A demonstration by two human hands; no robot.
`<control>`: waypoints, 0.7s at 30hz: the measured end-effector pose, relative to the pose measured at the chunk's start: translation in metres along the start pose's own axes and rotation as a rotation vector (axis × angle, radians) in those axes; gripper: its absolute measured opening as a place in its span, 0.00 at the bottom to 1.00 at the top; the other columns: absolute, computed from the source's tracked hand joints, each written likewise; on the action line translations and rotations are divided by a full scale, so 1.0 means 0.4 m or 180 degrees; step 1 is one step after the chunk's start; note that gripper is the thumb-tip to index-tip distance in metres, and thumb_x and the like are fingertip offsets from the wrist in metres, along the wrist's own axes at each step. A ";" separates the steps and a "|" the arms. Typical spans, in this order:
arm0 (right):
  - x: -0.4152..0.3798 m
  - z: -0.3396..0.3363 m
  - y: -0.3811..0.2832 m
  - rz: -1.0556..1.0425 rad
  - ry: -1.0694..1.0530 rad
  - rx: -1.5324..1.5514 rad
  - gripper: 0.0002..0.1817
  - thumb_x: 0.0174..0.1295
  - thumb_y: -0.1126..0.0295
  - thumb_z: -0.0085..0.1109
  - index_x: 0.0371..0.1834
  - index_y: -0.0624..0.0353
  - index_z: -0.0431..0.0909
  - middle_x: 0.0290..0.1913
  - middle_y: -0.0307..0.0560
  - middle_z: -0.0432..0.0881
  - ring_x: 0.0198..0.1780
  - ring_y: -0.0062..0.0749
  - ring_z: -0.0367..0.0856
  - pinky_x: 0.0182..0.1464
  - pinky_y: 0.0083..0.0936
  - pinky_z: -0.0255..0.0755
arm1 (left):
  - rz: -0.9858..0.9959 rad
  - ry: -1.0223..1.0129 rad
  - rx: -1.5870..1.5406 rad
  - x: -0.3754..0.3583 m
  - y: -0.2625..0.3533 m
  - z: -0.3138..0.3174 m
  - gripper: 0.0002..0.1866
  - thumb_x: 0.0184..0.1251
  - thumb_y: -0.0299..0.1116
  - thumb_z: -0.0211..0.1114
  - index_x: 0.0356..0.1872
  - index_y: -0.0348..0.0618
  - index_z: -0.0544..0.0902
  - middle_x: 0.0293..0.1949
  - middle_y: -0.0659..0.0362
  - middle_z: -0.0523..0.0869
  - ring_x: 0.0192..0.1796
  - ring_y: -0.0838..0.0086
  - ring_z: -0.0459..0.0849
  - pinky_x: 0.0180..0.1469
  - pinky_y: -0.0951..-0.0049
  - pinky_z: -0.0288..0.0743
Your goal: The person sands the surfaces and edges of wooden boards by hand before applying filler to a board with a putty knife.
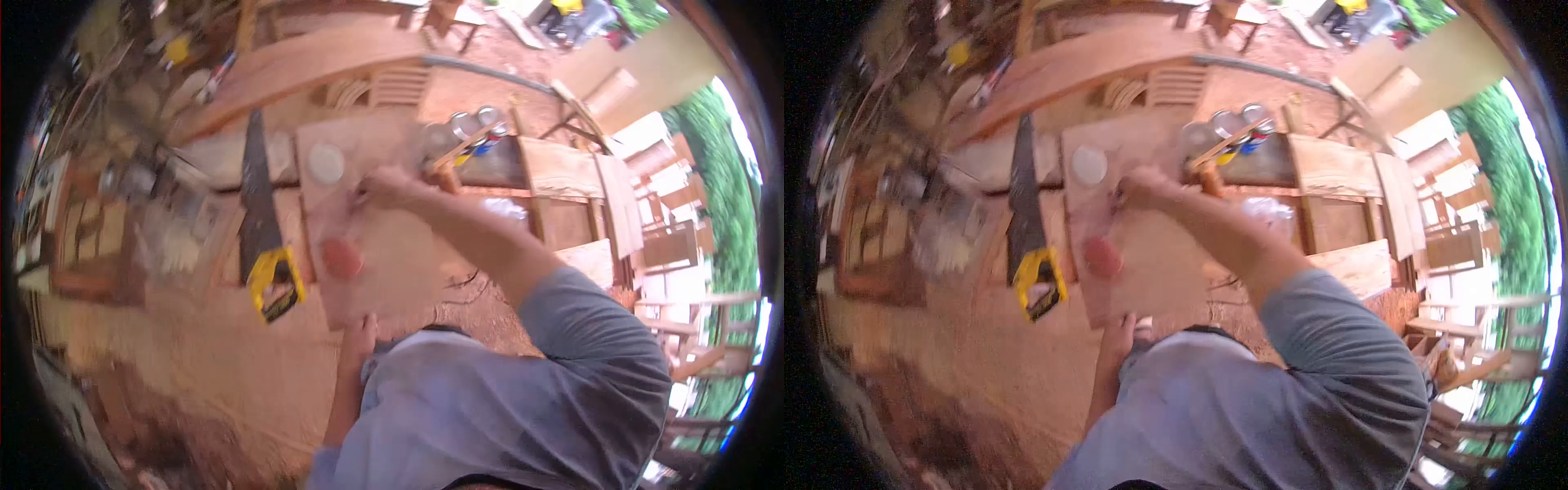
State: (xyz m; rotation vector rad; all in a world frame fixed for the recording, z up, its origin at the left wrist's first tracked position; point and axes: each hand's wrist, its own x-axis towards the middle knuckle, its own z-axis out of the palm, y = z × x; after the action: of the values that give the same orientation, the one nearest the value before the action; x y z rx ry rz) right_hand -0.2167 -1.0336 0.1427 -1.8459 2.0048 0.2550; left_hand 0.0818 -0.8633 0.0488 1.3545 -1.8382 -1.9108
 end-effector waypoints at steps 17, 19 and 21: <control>0.017 -0.024 -0.025 -0.0512 0.0090 -0.0215 0.12 0.58 0.67 0.63 0.43 0.60 0.87 0.41 0.51 0.88 0.45 0.44 0.86 0.47 0.37 0.78 | -0.0518 -0.0357 0.0409 0.050 -0.071 -0.027 0.27 0.74 0.47 0.56 0.37 0.25 0.84 0.33 0.41 0.87 0.35 0.58 0.87 0.42 0.59 0.77; -0.077 0.009 0.021 -0.0659 0.0521 0.0802 0.13 0.60 0.68 0.61 0.45 0.60 0.87 0.42 0.48 0.89 0.45 0.40 0.86 0.49 0.35 0.78 | -0.1088 -0.1141 0.0186 0.010 0.078 -0.063 0.27 0.73 0.50 0.57 0.42 0.29 0.85 0.35 0.45 0.88 0.34 0.65 0.87 0.40 0.65 0.78; -0.230 0.042 0.073 -0.0860 0.1048 0.2816 0.14 0.62 0.71 0.59 0.49 0.61 0.86 0.43 0.44 0.89 0.46 0.32 0.84 0.51 0.30 0.77 | -0.0665 -0.1339 0.0492 0.010 0.145 -0.070 0.27 0.72 0.52 0.60 0.42 0.31 0.87 0.33 0.50 0.88 0.33 0.71 0.87 0.38 0.69 0.78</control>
State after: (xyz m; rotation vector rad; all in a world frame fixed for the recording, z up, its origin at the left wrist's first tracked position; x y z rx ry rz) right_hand -0.2384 -0.9397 0.1612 -1.5620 1.5950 -0.9163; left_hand 0.0723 -0.8993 0.1017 1.3097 -2.1431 -2.3529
